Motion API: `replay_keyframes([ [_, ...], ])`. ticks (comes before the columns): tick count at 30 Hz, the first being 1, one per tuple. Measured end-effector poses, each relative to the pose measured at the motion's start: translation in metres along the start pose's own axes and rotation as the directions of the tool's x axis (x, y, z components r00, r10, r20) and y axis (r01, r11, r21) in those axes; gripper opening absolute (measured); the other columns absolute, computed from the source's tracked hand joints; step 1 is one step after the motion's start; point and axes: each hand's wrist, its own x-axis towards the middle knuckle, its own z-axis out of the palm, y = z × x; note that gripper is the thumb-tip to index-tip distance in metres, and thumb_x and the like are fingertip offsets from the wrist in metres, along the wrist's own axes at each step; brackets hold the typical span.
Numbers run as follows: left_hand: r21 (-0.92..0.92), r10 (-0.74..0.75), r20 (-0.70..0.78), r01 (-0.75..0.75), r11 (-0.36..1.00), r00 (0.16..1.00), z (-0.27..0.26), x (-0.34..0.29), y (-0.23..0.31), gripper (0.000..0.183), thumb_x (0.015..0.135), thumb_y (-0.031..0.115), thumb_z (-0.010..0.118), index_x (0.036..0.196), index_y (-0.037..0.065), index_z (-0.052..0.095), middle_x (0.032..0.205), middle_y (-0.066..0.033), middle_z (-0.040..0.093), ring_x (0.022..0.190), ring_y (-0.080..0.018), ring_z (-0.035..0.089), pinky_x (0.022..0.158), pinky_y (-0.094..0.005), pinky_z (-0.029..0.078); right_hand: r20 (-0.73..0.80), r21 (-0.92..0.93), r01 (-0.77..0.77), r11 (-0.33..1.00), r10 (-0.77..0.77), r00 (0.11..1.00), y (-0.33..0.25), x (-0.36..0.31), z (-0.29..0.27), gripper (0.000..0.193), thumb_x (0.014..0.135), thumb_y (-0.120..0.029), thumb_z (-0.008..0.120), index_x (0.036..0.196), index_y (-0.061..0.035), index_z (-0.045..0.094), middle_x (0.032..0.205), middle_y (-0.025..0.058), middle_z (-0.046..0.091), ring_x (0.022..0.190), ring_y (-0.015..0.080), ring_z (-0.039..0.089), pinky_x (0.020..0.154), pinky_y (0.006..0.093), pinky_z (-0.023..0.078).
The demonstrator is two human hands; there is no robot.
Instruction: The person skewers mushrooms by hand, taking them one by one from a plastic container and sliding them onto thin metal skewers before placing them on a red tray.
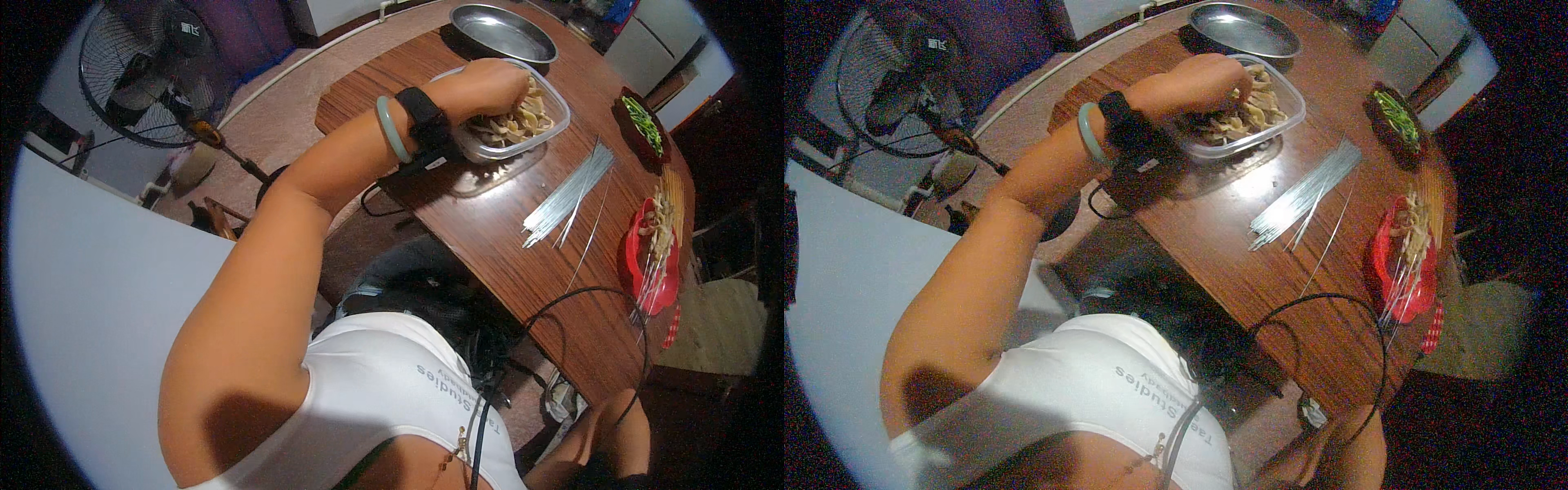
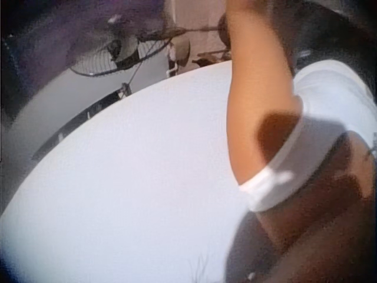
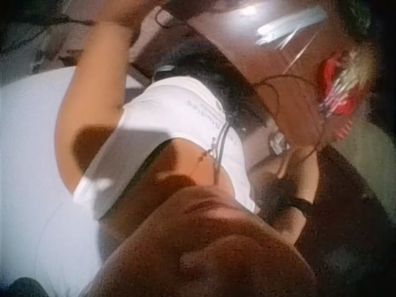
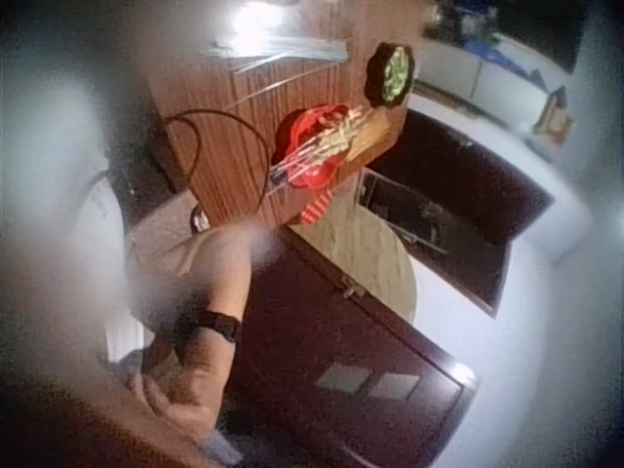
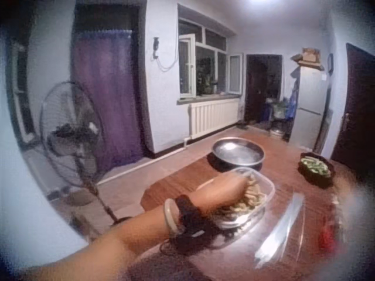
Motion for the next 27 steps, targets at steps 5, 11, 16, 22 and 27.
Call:
replay_keyframes([
  [5,-0.094,0.011,0.122,0.001,0.996,0.992,0.001,0.004,0.001,0.020,0.066,0.016,0.061,0.086,0.010,0.060,0.085,-0.0118,0.059,0.083,-0.0281,0.056,0.066,-0.0373,0.045,-0.011,-0.021,-0.004,1.000,0.004,1.000,-0.003,0.000,0.001,0.012,0.082,-0.017,0.045,0.088,-0.0064,0.047,0.068,0.0026,0.048,0.058,0.0084,0.044,0.052,0.0190,0.036],
  [11,-0.124,-0.035,0.175,0.057,0.991,0.984,-0.002,0.010,-0.004,0.023,0.065,0.014,0.062,0.086,0.006,0.059,0.085,-0.0126,0.060,0.080,-0.0259,0.057,0.067,-0.0343,0.046,-0.015,-0.036,-0.021,0.999,0.020,1.000,-0.003,-0.001,0.004,0.014,0.083,-0.019,0.044,0.089,-0.0061,0.047,0.069,0.0025,0.048,0.059,0.0082,0.044,0.052,0.0190,0.037],
  [16,-0.401,-0.043,-0.037,0.024,0.916,0.998,-0.009,0.010,-0.010,0.026,0.059,0.007,0.064,0.084,0.004,0.060,0.079,-0.0105,0.060,0.074,-0.0212,0.058,0.063,-0.0312,0.046,-0.013,-0.030,-0.021,0.999,0.021,1.000,-0.009,-0.003,0.004,0.016,0.084,-0.020,0.043,0.089,-0.0058,0.048,0.070,0.0024,0.048,0.060,0.0080,0.045,0.053,0.0190,0.037],
  [22,-0.552,-0.141,-0.114,0.055,0.832,0.983,-0.019,0.004,-0.008,0.028,0.059,0.008,0.066,0.085,-0.002,0.061,0.075,-0.0121,0.062,0.067,-0.0165,0.059,0.061,-0.0259,0.046,-0.003,-0.027,-0.025,0.999,0.025,1.000,-0.016,-0.001,0.007,0.019,0.085,-0.022,0.042,0.090,-0.0055,0.048,0.072,0.0023,0.048,0.061,0.0078,0.045,0.053,0.0190,0.038],
  [27,-0.755,-0.148,-0.187,-0.046,0.654,0.971,-0.019,-0.001,-0.013,0.020,0.070,0.015,0.062,0.083,0.000,0.061,0.075,-0.0085,0.062,0.060,-0.0115,0.055,0.055,-0.0227,0.044,0.029,-0.004,-0.010,1.000,0.010,1.000,-0.028,0.001,0.002,0.021,0.086,-0.024,0.041,0.090,-0.0053,0.048,0.073,0.0022,0.048,0.062,0.0076,0.045,0.054,0.0190,0.038],
])
